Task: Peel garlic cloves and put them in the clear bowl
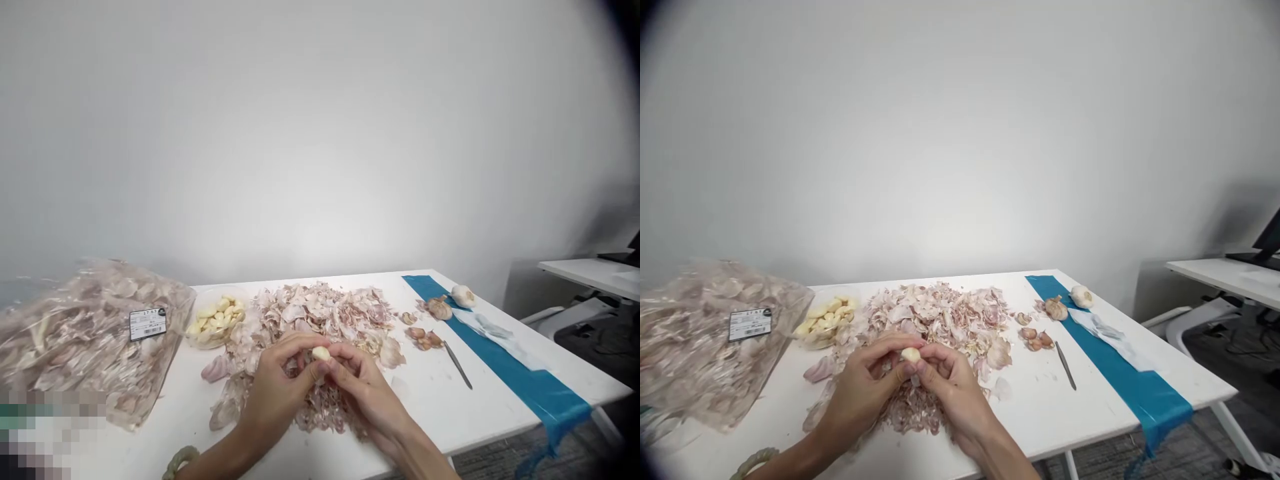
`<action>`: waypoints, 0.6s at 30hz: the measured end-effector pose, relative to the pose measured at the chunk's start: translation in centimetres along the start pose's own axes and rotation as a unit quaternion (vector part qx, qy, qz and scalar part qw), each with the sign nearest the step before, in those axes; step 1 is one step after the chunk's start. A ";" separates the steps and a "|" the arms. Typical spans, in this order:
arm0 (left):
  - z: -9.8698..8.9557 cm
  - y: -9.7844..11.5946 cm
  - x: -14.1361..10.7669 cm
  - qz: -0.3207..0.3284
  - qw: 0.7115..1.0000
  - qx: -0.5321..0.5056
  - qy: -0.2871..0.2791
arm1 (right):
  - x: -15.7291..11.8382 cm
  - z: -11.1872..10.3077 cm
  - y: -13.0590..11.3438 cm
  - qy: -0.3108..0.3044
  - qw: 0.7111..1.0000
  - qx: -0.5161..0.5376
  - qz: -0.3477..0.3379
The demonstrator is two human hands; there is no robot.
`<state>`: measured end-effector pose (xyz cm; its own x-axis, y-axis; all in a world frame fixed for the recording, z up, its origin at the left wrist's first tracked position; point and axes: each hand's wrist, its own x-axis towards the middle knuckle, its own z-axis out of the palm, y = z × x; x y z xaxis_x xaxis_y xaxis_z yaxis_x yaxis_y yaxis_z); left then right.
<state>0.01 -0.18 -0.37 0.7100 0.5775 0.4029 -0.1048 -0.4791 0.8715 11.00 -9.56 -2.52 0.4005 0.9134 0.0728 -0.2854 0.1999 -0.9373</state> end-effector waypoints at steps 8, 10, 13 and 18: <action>-5.6 2.7 1.0 -0.005 0.984 0.149 0.098 | -3.3 -6.9 -1.1 0.220 0.832 -0.449 -0.242; -9.1 3.3 2.2 0.035 0.945 0.274 0.177 | -4.3 -12.7 -1.4 0.312 0.726 -0.567 -0.232; -13.6 2.5 3.9 -0.064 0.909 0.386 0.141 | -5.0 -20.8 -1.9 0.337 0.600 -0.719 -0.098; -16.1 -1.5 5.1 -0.136 0.864 0.483 0.052 | -4.3 -25.0 -2.5 0.293 0.535 -0.787 0.094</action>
<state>-7.45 14.15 4.90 0.5456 0.7876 0.2863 0.7208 -0.6153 0.3191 31.71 -22.88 -9.03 0.8286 0.5057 0.2401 0.5342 -0.8426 -0.0688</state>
